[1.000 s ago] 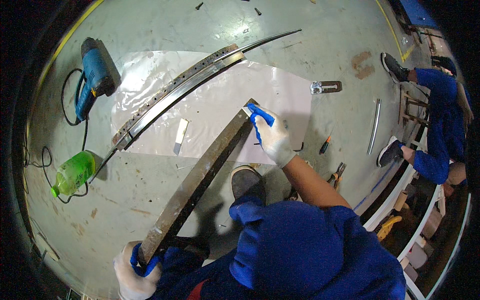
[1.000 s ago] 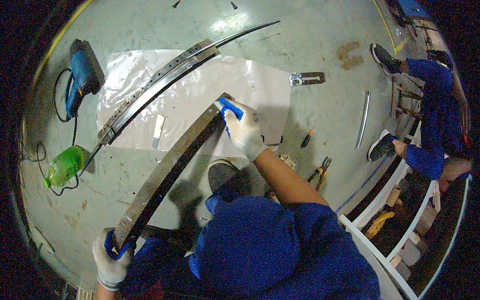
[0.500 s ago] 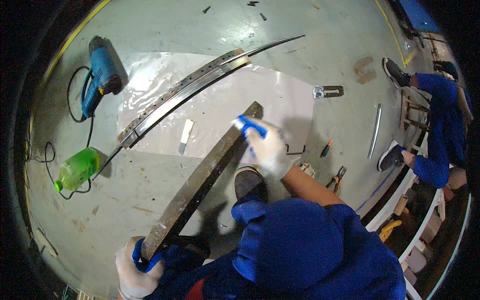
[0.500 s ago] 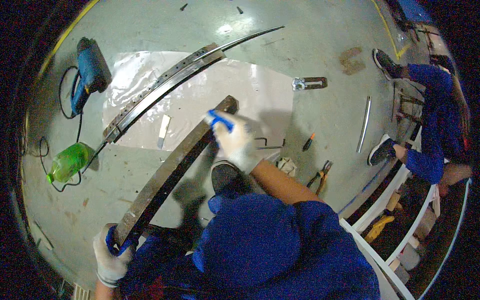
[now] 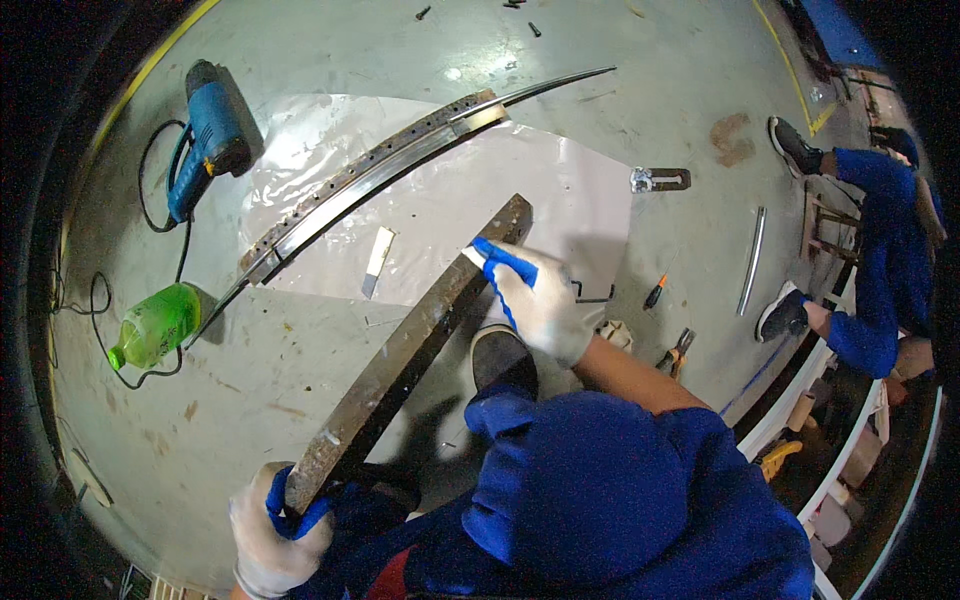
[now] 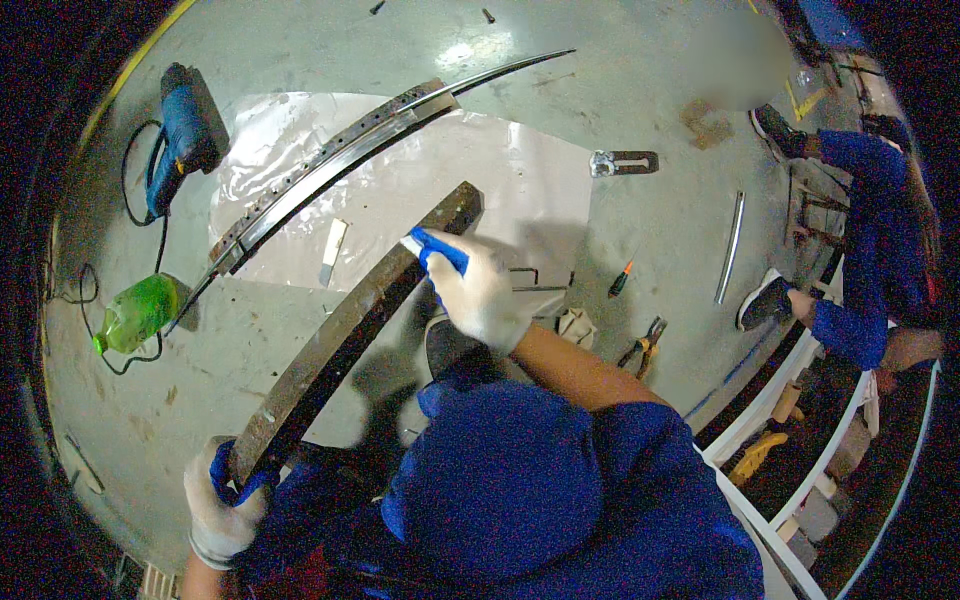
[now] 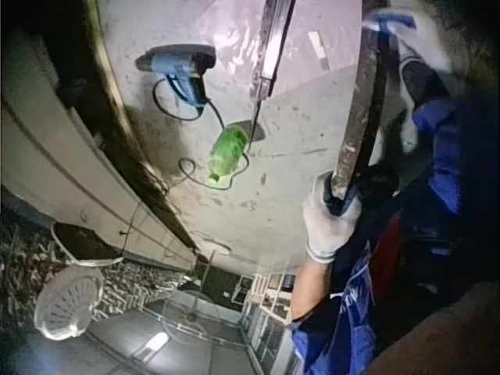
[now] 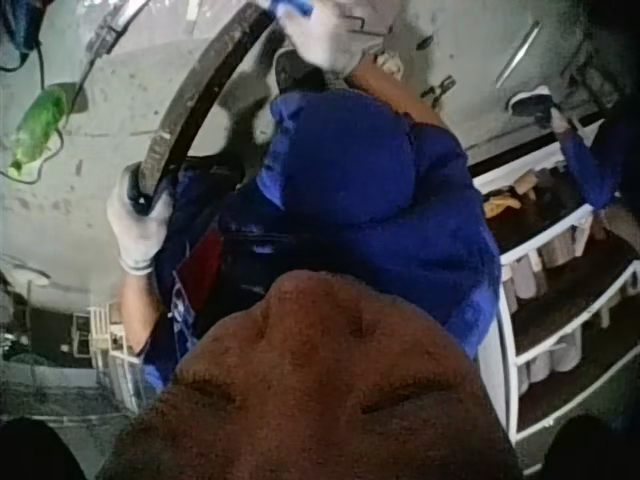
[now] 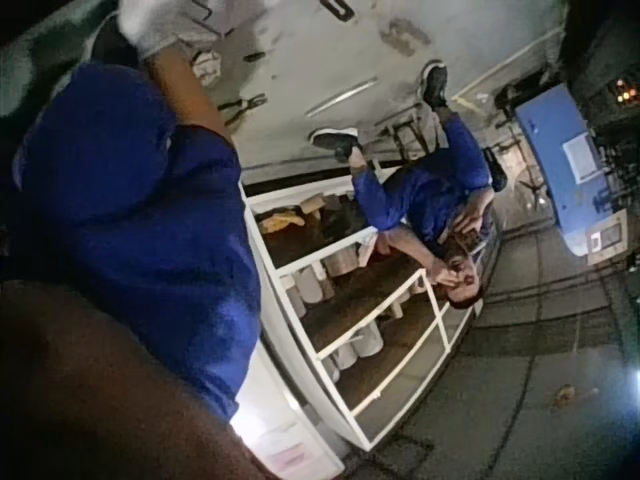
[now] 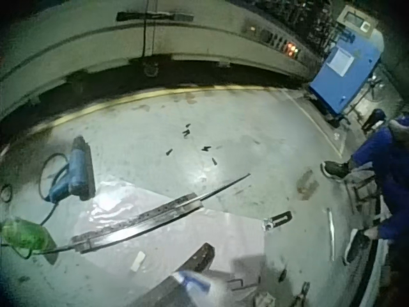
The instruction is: The person sits on the floor and assembles long metal parts by inserting small metal pins into holes along their length. They use a cloth to wipe the parts and handle the pins with gloved hands.
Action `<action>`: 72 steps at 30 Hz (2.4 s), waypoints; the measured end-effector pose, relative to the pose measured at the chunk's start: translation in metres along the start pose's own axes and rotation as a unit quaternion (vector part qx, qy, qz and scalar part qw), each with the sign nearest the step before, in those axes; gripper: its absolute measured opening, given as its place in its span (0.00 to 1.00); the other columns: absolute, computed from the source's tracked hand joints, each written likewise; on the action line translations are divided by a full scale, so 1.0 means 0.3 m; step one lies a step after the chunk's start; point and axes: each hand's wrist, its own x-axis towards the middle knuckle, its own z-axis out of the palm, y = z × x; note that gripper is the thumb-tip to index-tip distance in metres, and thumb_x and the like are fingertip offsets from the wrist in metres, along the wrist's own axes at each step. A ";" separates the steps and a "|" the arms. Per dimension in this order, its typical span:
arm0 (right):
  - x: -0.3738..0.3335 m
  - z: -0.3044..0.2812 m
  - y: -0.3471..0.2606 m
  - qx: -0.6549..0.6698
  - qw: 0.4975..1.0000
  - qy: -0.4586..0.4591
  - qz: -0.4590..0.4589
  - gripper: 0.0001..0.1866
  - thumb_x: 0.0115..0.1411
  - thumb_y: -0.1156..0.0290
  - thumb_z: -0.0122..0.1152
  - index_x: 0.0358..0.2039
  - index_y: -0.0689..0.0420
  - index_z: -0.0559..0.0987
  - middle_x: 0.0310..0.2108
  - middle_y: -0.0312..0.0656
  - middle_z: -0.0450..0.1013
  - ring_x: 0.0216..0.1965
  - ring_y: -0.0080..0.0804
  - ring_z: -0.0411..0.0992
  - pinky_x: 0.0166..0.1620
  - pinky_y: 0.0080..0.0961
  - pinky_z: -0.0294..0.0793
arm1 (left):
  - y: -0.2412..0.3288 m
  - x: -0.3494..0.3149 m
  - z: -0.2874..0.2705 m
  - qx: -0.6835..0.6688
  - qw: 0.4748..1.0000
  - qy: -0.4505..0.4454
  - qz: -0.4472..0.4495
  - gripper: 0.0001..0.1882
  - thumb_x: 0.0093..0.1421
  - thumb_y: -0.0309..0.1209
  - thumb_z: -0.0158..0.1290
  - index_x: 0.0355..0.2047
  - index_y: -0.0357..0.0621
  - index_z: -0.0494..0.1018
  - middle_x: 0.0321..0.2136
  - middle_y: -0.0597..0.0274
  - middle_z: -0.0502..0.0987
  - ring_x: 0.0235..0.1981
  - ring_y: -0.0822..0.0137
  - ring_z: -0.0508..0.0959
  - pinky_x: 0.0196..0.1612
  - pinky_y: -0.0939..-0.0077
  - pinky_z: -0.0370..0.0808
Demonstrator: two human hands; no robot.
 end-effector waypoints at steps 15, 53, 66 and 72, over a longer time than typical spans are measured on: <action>-0.044 0.023 -0.067 0.059 0.992 -0.085 0.067 0.22 0.74 0.61 0.53 0.63 0.58 0.74 0.34 0.34 0.77 0.30 0.17 0.71 0.35 0.21 0.76 | 0.030 -0.015 -0.035 -0.008 0.999 -0.014 -0.034 0.15 0.48 0.26 0.59 0.37 0.34 0.75 0.24 0.47 0.79 0.25 0.53 0.80 0.32 0.63 0.75; -0.019 0.048 -0.367 -0.212 0.974 -0.074 -0.023 0.15 0.68 0.61 0.57 0.46 0.59 0.78 0.34 0.48 0.79 0.32 0.37 0.79 0.40 0.39 0.79 | 0.119 0.122 -0.107 -0.028 0.995 0.076 0.055 0.15 0.48 0.33 0.67 0.32 0.37 0.77 0.23 0.51 0.78 0.25 0.57 0.79 0.32 0.65 0.76; -0.082 0.053 -0.408 -0.066 0.989 -0.104 0.086 0.18 0.72 0.67 0.55 0.58 0.61 0.76 0.40 0.37 0.78 0.34 0.18 0.74 0.36 0.19 0.78 | 0.205 0.078 -0.079 -0.019 0.994 0.102 0.048 0.17 0.48 0.33 0.70 0.34 0.38 0.78 0.24 0.49 0.81 0.25 0.55 0.84 0.32 0.67 0.79; -0.069 0.050 -0.424 -0.114 0.988 -0.098 0.038 0.19 0.72 0.67 0.55 0.59 0.62 0.77 0.34 0.36 0.78 0.31 0.18 0.75 0.34 0.19 0.79 | 0.192 0.076 -0.067 -0.031 0.995 0.088 0.045 0.17 0.48 0.32 0.70 0.35 0.37 0.78 0.23 0.50 0.81 0.24 0.57 0.84 0.32 0.68 0.79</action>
